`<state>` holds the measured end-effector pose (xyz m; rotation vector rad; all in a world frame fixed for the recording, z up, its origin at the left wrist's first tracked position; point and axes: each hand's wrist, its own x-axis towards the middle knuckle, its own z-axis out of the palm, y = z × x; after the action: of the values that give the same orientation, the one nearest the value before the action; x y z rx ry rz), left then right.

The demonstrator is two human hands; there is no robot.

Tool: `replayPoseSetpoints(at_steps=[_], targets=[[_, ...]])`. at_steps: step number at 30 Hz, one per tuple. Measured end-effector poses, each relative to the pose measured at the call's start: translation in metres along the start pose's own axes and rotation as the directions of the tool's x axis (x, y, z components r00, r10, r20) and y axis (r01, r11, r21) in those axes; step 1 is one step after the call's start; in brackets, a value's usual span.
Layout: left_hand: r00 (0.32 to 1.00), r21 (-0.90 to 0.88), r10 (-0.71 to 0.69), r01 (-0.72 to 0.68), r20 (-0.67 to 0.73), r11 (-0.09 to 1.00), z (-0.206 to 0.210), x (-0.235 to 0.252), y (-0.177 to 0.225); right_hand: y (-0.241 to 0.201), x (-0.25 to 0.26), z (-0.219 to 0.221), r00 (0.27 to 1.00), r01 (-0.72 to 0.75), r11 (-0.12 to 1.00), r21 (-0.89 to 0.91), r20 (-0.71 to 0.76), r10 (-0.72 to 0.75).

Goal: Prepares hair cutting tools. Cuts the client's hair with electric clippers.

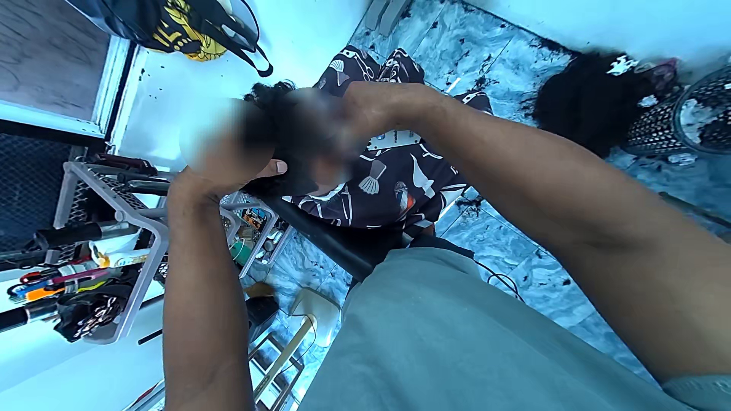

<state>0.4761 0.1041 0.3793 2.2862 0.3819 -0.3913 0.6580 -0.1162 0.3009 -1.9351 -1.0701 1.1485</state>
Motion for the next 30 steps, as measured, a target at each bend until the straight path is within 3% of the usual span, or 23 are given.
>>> replayPoseSetpoints(at_steps=[3, 8, 11, 12, 16, 20, 24, 28, 30], targets=[[1.0, -0.008, -0.002, 0.002, 0.002, 1.0, -0.0003, -0.0001, -0.0012, -0.0018, -0.0036, -0.0032, 1.0, -0.007, 0.958, 0.286, 0.016, 0.002], [1.0, -0.019, -0.007, 0.007, 0.002, 1.0, -0.0004, -0.0008, -0.0012, 0.0034, 0.0018, -0.0004, 1.0, -0.016, 0.999, -0.044, 0.003, 0.016], [1.0, -0.039, -0.006, 0.006, 0.003, 0.999, 0.0002, -0.0009, -0.0005, 0.0052, 0.0022, -0.0039, 0.999, -0.033, 0.968, 0.249, -0.001, 0.034], [1.0, -0.038, -0.005, 0.005, 0.005, 0.999, 0.0001, -0.0013, -0.0005, 0.0038, 0.0017, -0.0048, 1.0, -0.023, 0.962, 0.272, 0.004, 0.023], [1.0, -0.025, -0.009, 0.009, 0.005, 1.0, 0.0004, -0.0016, 0.0011, 0.0015, 0.001, -0.0015, 1.0, -0.02, 1.0, -0.004, 0.001, 0.02], [1.0, -0.029, -0.016, 0.016, 0.001, 0.999, 0.0005, -0.002, 0.0008, 0.0024, 0.0027, -0.0054, 0.999, -0.04, 0.981, 0.189, 0.011, 0.038], [1.0, -0.013, -0.013, 0.013, 0.002, 1.0, -0.0002, -0.0009, -0.0021, 0.0034, 0.004, -0.0021, 0.999, -0.053, 0.998, -0.036, 0.001, 0.053], [1.0, -0.033, -0.022, 0.023, 0.005, 0.999, 0.0, -0.0024, -0.0007, 0.0012, 0.0012, -0.0072, 0.997, -0.073, 0.959, 0.275, 0.021, 0.07], [1.0, -0.031, -0.01, 0.01, 0.007, 0.999, 0.0, -0.0023, -0.0009, 0.0, 0.0011, -0.0066, 0.998, -0.056, 0.989, 0.134, 0.003, 0.057]])
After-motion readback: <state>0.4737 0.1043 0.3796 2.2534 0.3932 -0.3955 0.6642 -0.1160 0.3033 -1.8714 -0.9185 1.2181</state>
